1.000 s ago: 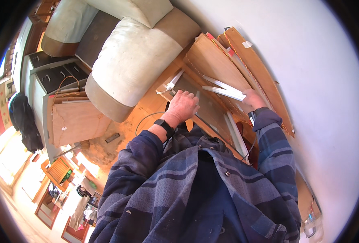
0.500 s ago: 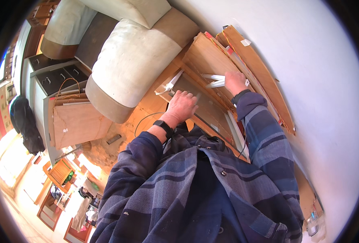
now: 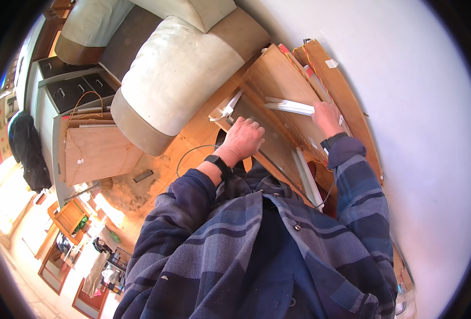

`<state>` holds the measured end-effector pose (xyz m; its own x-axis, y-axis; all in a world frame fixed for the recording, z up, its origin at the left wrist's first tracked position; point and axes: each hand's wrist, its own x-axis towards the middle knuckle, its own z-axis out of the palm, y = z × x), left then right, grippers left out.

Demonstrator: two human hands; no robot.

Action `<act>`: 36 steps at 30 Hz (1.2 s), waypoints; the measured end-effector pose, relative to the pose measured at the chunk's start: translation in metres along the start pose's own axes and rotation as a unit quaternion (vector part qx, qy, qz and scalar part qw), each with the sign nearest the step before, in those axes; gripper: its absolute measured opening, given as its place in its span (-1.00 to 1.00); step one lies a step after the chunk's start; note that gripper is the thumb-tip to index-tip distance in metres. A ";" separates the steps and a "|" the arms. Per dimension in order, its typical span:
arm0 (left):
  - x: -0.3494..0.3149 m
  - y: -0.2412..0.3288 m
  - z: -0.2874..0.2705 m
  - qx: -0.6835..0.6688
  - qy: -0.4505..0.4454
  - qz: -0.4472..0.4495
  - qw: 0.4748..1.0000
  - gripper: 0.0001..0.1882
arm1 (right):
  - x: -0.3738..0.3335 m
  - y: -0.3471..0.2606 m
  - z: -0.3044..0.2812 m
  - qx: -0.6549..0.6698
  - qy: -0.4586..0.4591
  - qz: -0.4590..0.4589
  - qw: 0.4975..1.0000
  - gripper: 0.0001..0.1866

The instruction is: The person picks up rectangular light fixture frames and attaches orange string lights to them. They repeatedly pick up frames, thread or wrap the string lights, and place the frames back on a stack. The person handles multiple frames and string lights throughout the clip.

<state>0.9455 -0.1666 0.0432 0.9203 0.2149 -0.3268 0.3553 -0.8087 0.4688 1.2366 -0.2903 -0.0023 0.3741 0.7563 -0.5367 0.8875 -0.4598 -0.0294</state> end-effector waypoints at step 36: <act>-0.004 0.001 0.007 0.038 0.004 -0.018 0.999 -0.75 | -0.041 0.022 0.065 0.183 0.011 0.130 0.975 -0.70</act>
<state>0.9416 -0.1722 0.0396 0.9086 0.2493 -0.3351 0.3754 -0.8391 0.3937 1.2236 -0.3615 -0.0362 0.5829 0.6005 -0.5475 0.6088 -0.7689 -0.1952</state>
